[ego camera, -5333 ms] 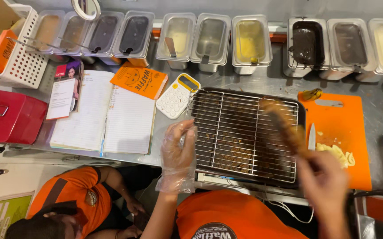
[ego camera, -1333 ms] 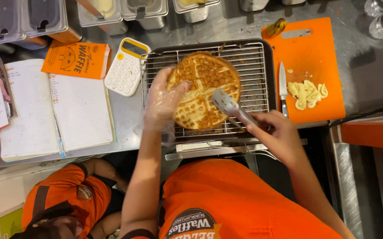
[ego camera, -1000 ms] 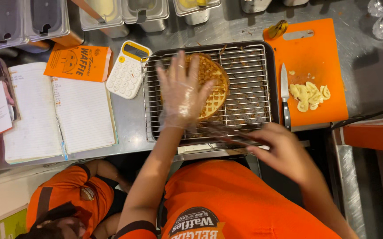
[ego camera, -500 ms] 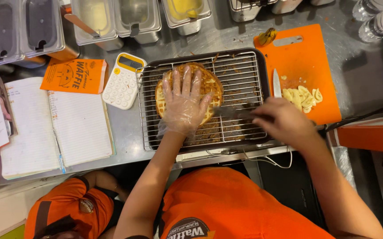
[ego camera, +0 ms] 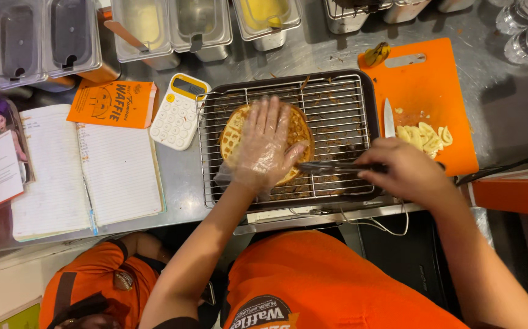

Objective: The person removes a cooked waffle from a waffle iron and places it on a wire rack. They spread a dark chocolate-like topping over the waffle and then place sliced banana pieces on top.

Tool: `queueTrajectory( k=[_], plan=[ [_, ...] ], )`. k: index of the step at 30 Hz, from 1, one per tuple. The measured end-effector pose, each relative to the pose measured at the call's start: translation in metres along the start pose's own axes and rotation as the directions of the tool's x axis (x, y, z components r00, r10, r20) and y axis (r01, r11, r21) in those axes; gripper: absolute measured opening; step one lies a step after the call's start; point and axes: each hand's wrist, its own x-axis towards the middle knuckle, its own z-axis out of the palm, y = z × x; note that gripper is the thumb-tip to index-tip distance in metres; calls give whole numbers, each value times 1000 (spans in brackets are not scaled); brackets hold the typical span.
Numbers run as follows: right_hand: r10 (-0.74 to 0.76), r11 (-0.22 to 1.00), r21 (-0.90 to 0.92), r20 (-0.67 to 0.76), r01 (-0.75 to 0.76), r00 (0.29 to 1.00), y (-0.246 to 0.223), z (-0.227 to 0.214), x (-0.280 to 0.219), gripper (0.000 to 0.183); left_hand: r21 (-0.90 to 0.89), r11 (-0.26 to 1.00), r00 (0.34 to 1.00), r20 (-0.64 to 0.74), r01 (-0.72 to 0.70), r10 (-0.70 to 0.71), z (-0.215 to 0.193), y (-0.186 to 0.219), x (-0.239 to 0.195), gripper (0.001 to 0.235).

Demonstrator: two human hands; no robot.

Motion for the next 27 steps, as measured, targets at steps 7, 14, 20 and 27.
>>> queueTrajectory(
  k=[7, 14, 20, 27],
  plan=[
    [39, 994, 95, 108, -50, 993, -7, -2, -3, 23, 54, 971, 972, 41, -234, 232, 4, -28, -14, 84],
    [154, 988, 5, -48, -154, 987, 17, -13, 27, 20, 126, 969, 977, -1, -212, 213, 18, -18, -9, 76],
    [9, 986, -148, -393, -73, 920, -17, 36, 21, 17, 88, 974, 970, -114, -206, 216, 29, -19, -11, 68],
    [155, 983, -52, -276, -175, 949, -63, 46, -46, 24, 19, 979, 961, -187, -205, 205, 34, -20, -13, 67]
  ],
)
